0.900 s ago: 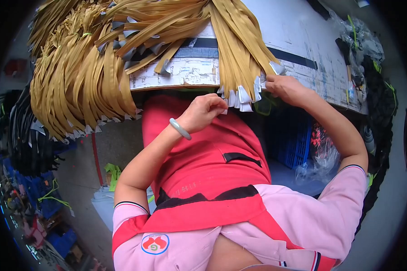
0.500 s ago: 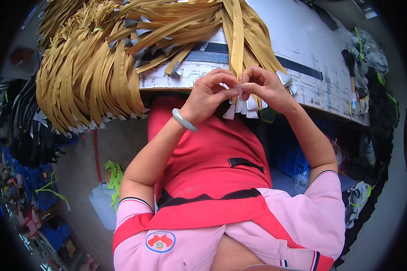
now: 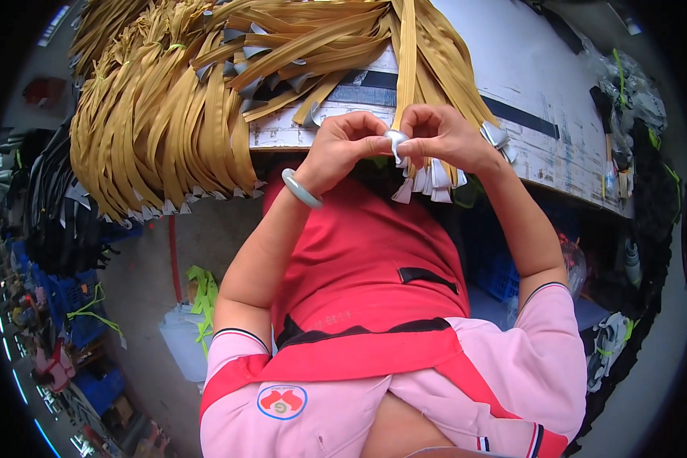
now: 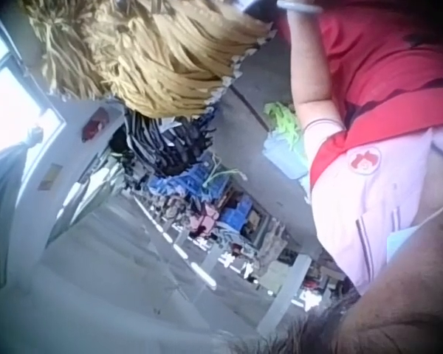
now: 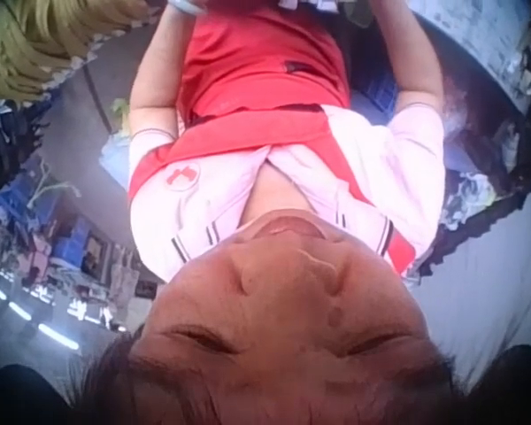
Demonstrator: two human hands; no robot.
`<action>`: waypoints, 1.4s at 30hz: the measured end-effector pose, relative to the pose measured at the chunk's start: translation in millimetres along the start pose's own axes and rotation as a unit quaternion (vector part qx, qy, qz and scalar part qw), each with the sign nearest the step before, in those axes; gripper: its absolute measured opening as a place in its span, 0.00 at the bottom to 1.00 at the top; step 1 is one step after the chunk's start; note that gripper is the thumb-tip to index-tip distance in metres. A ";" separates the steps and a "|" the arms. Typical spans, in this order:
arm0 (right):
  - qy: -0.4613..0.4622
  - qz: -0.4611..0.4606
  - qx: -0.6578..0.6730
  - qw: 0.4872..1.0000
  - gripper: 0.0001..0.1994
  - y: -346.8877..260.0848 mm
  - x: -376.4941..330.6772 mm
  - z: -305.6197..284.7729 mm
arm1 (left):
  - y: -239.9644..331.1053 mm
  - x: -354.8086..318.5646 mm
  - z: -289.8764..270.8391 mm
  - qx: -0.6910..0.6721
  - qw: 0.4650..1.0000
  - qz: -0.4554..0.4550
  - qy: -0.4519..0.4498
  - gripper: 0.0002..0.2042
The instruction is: Organizing and bundling yellow straps on a workbench.
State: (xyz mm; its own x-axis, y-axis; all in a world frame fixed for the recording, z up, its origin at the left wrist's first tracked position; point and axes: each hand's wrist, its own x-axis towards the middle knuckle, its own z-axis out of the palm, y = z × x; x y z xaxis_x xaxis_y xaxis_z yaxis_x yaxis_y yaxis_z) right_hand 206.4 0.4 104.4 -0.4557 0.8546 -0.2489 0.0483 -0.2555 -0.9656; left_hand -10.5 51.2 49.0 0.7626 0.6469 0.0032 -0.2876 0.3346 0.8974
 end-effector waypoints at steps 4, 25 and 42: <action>0.075 -0.046 -0.039 0.995 0.10 3.6 7.6 12.7 | -1.8 -4.4 8.7 0.045 0.995 0.063 0.062 0.02; 0.253 -0.156 0.051 0.954 0.05 40.4 12.6 51.0 | 10.9 -28.5 -5.1 0.328 0.931 0.141 0.072 0.03; 0.405 -0.082 -0.082 0.907 0.10 70.1 -39.7 7.9 | 62.3 -70.2 -123.9 0.065 0.884 0.224 0.404 0.09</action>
State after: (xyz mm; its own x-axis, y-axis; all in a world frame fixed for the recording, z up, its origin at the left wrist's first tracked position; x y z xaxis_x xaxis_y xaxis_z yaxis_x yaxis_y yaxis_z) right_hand 220.8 -55.0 47.2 0.3313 0.9435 -0.0105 0.2001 -0.0811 -0.9764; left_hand -153.7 111.6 50.0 -0.0903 0.9906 0.1026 -0.3471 -0.1279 0.9291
